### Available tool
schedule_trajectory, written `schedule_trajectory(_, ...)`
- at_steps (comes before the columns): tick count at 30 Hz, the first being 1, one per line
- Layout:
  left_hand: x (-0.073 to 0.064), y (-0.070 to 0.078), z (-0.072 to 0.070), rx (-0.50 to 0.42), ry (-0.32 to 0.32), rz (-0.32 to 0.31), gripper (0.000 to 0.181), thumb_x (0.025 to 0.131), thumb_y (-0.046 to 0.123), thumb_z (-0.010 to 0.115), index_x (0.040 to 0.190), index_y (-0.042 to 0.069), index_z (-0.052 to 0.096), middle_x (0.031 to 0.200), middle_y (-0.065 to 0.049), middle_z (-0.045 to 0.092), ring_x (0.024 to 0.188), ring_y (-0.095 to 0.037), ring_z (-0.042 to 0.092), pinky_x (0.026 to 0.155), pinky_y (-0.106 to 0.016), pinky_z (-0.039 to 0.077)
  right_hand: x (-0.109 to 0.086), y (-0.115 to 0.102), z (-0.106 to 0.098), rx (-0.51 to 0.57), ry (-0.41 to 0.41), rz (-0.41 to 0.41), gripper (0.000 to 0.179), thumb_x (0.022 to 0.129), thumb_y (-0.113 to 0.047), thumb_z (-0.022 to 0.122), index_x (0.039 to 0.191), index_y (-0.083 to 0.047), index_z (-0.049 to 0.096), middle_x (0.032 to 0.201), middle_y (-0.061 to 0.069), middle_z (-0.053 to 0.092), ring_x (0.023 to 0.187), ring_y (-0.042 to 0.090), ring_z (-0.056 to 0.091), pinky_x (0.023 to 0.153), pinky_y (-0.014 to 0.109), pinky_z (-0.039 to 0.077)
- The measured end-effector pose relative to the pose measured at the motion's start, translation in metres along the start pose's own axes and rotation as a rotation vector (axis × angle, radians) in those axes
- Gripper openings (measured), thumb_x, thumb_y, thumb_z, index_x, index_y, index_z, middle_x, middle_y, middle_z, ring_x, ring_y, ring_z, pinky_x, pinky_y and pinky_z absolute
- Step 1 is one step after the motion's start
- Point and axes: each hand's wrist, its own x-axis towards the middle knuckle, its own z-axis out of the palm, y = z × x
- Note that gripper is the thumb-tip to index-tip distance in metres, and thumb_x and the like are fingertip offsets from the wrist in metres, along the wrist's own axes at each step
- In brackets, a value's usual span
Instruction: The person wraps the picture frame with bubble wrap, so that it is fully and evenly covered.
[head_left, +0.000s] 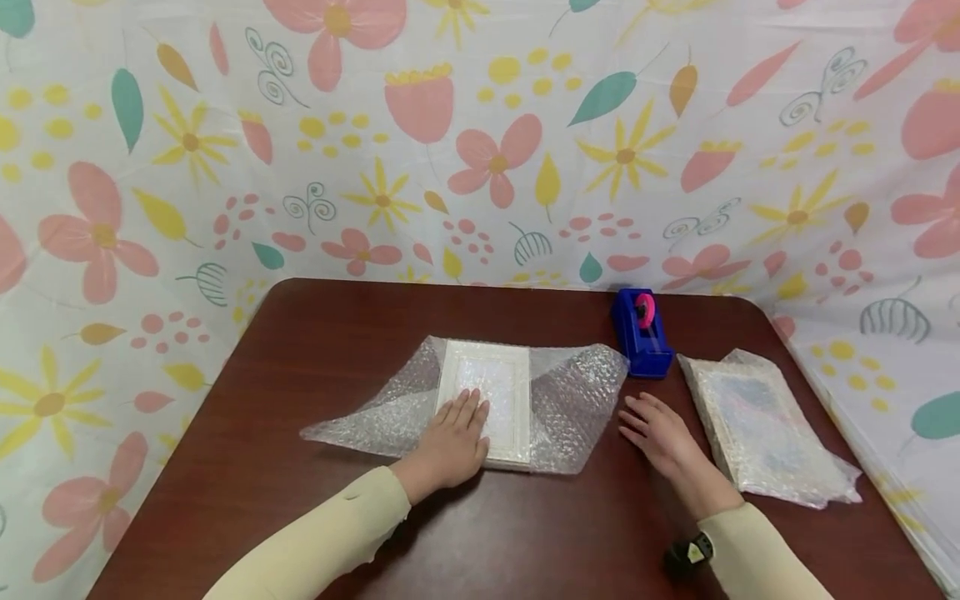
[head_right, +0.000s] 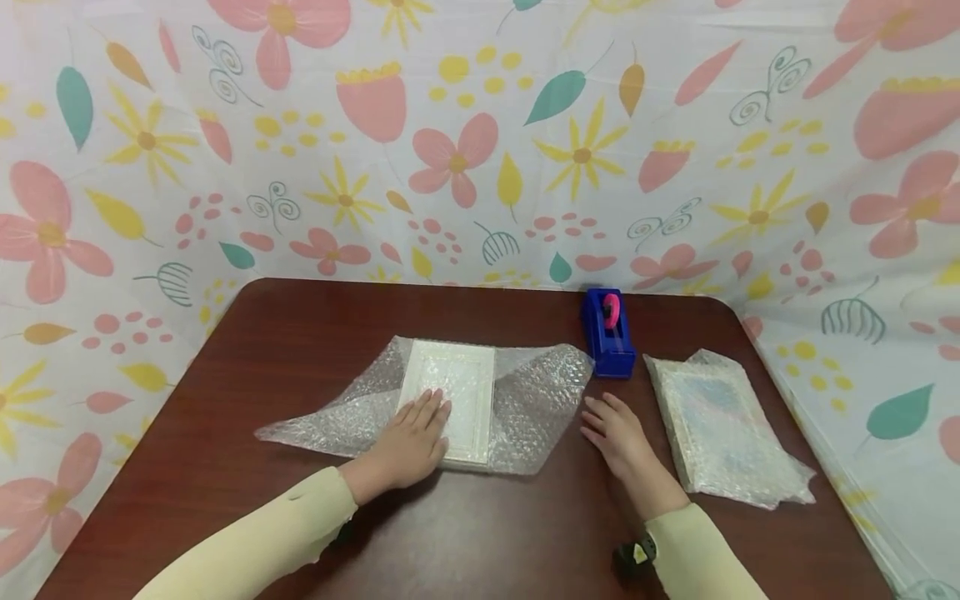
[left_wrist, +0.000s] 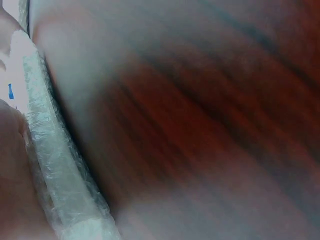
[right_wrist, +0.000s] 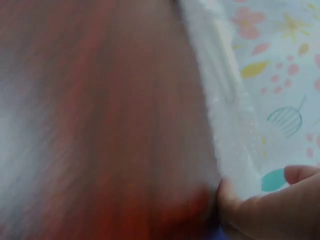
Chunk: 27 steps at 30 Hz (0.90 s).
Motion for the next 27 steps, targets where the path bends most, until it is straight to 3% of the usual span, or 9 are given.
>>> schedule_trajectory(4, 0.000, 0.000, -0.001, -0.008, 0.007, 0.001, 0.059, 0.109, 0.032, 0.035, 0.161, 0.005, 0.031, 0.171, -0.016, 0.024, 0.160, -0.032, 0.022, 0.131, -0.048, 0.023, 0.014, -0.004, -0.001, 0.039, -0.049, 0.030, 0.049, 0.109, -0.034, 0.048, 0.154, -0.016, 0.040, 0.098, -0.023, 0.061, 0.091, -0.005, 0.057, 0.080, 0.015, 0.047)
schedule_trajectory(7, 0.000, 0.000, 0.000, -0.006, 0.009, 0.006, 0.059, 0.109, 0.032, 0.036, 0.160, 0.005, 0.032, 0.171, -0.016, 0.025, 0.160, -0.032, 0.023, 0.131, -0.048, 0.024, 0.024, -0.007, 0.002, 0.011, -0.038, 0.026, 0.013, 0.107, -0.030, 0.053, 0.113, -0.034, 0.065, 0.088, -0.024, 0.060, 0.082, -0.002, 0.052, 0.075, 0.019, 0.041)
schedule_trajectory(8, 0.000, 0.001, -0.001, -0.004, 0.009, 0.005, 0.059, 0.109, 0.032, 0.036, 0.160, 0.005, 0.032, 0.171, -0.016, 0.025, 0.160, -0.032, 0.023, 0.131, -0.048, 0.024, 0.027, -0.008, 0.005, -0.007, -0.038, 0.014, 0.014, 0.106, -0.031, 0.055, 0.113, -0.036, 0.066, 0.090, -0.025, 0.060, 0.084, -0.002, 0.052, 0.081, 0.020, 0.042)
schedule_trajectory(11, -0.001, 0.001, -0.002, -0.004, 0.006, 0.001, 0.058, 0.109, 0.032, 0.036, 0.161, 0.005, 0.031, 0.171, -0.016, 0.024, 0.160, -0.032, 0.023, 0.131, -0.047, 0.023, 0.036, -0.011, 0.013, -0.070, -0.132, -0.037, 0.041, 0.109, -0.033, 0.047, 0.150, -0.029, 0.049, 0.138, -0.004, 0.062, 0.103, -0.005, 0.051, 0.101, 0.023, 0.040)
schedule_trajectory(14, -0.002, 0.000, -0.004, -0.017, 0.003, -0.002, 0.058, 0.109, 0.032, 0.036, 0.161, 0.005, 0.031, 0.171, -0.016, 0.024, 0.160, -0.032, 0.022, 0.131, -0.047, 0.023, 0.046, -0.011, 0.020, -0.090, -0.286, -0.113, 0.069, 0.112, -0.042, 0.031, 0.166, -0.011, -0.001, 0.173, 0.015, 0.017, 0.124, -0.004, 0.050, 0.111, 0.021, 0.039)
schedule_trajectory(15, -0.002, 0.000, -0.004, -0.024, 0.002, -0.002, 0.058, 0.109, 0.032, 0.036, 0.161, 0.005, 0.031, 0.171, -0.016, 0.024, 0.160, -0.032, 0.022, 0.131, -0.047, 0.023, 0.048, -0.011, 0.022, -0.084, -0.337, -0.135, 0.070, 0.112, -0.044, 0.026, 0.165, -0.012, -0.008, 0.173, 0.021, 0.000, 0.130, 0.000, 0.050, 0.108, 0.019, 0.043)
schedule_trajectory(17, -0.002, 0.000, -0.004, -0.035, -0.001, -0.007, 0.058, 0.109, 0.032, 0.036, 0.161, 0.006, 0.031, 0.171, -0.015, 0.023, 0.161, -0.032, 0.021, 0.131, -0.048, 0.022, 0.053, -0.011, 0.025, -0.054, -0.414, -0.182, 0.071, 0.111, -0.048, 0.021, 0.163, -0.016, -0.015, 0.171, 0.023, -0.006, 0.140, 0.013, 0.051, 0.100, 0.015, 0.049)
schedule_trajectory(22, -0.001, 0.000, -0.002, -0.028, 0.007, -0.010, 0.059, 0.108, 0.033, 0.035, 0.161, 0.006, 0.032, 0.172, -0.015, 0.023, 0.161, -0.033, 0.020, 0.131, -0.048, 0.022, 0.058, -0.016, 0.032, -0.031, -0.483, -0.287, 0.069, 0.109, -0.050, 0.018, 0.163, -0.023, -0.016, 0.171, 0.017, -0.015, 0.156, 0.045, 0.013, 0.106, 0.023, 0.048)
schedule_trajectory(27, 0.001, 0.000, -0.001, 0.004, 0.012, -0.012, 0.059, 0.109, 0.033, 0.036, 0.161, 0.007, 0.032, 0.171, -0.015, 0.024, 0.160, -0.033, 0.022, 0.131, -0.047, 0.023, 0.059, -0.026, 0.043, -0.040, -0.511, -0.363, 0.068, 0.111, -0.045, 0.017, 0.164, -0.012, -0.011, 0.171, 0.018, -0.014, 0.158, 0.044, -0.009, 0.131, 0.056, 0.016)
